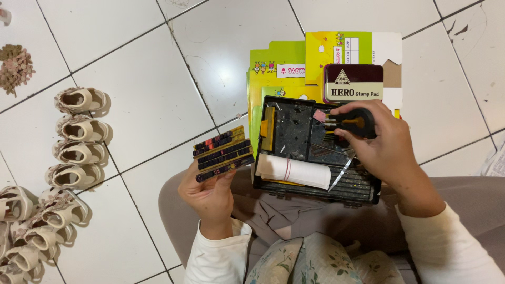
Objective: The person sits on the floor and uses scissors to trim the edges of several small rectangular stamps held in the left hand. The person repeatedly picks up stamps from a black case, trims them, and places them back into the case.
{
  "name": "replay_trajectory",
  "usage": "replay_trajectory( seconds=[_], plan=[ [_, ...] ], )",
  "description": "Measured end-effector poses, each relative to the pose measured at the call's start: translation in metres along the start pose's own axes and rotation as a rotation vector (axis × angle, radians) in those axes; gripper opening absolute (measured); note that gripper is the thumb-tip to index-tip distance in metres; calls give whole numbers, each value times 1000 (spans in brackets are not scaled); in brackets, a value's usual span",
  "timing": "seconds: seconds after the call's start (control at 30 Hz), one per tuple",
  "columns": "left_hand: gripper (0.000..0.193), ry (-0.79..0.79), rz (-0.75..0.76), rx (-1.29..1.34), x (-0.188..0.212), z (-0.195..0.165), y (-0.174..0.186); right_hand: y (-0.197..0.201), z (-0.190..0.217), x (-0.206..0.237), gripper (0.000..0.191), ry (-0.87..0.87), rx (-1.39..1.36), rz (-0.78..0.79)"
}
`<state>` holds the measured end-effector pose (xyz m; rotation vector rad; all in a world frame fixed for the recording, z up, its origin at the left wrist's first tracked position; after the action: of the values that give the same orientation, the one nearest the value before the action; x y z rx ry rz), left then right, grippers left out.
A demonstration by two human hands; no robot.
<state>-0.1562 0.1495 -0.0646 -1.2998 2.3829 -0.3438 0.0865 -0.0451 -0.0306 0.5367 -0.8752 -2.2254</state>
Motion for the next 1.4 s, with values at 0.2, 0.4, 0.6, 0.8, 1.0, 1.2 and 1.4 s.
replay_trajectory(
  seconds=[0.2, 0.4, 0.6, 0.8, 1.0, 1.2, 1.4],
  plan=[
    [19, -24, 31, -69, -1, -6, -5, -2, 2, -9, 38, 28, 59, 44],
    [19, -12, 42, -72, -2, -8, -8, -4, 0, -9, 38, 36, 42, 36],
    [18, -12, 39, -81, -1, -9, -9, -5, -3, -9, 38, 34, 35, 43],
    [20, -44, 68, -108, -3, -12, -13, -7, -4, -11, 36, 32, 23, 56],
    [20, -21, 62, -86, -3, -10, -12, -7, -6, -10, 37, 22, 13, 61],
    [19, -27, 76, -113, -3, -12, -14, -8, -7, -9, 38, 43, 30, 48],
    [16, -64, 106, -289, -9, -25, -25, -2, -6, -3, 33, 14, -44, 14]
  ],
)
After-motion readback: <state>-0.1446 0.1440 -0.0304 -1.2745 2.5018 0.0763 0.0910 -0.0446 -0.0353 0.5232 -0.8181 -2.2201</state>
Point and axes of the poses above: each hand's wrist, its own x-axis away from the middle knuckle, its own y-axis out of the back of the hand, z = x × y, the point moved 9 cm from there along -x, towards the middle knuckle, and after that the axes turned 9 degrees about x, right-handed, at the moved point
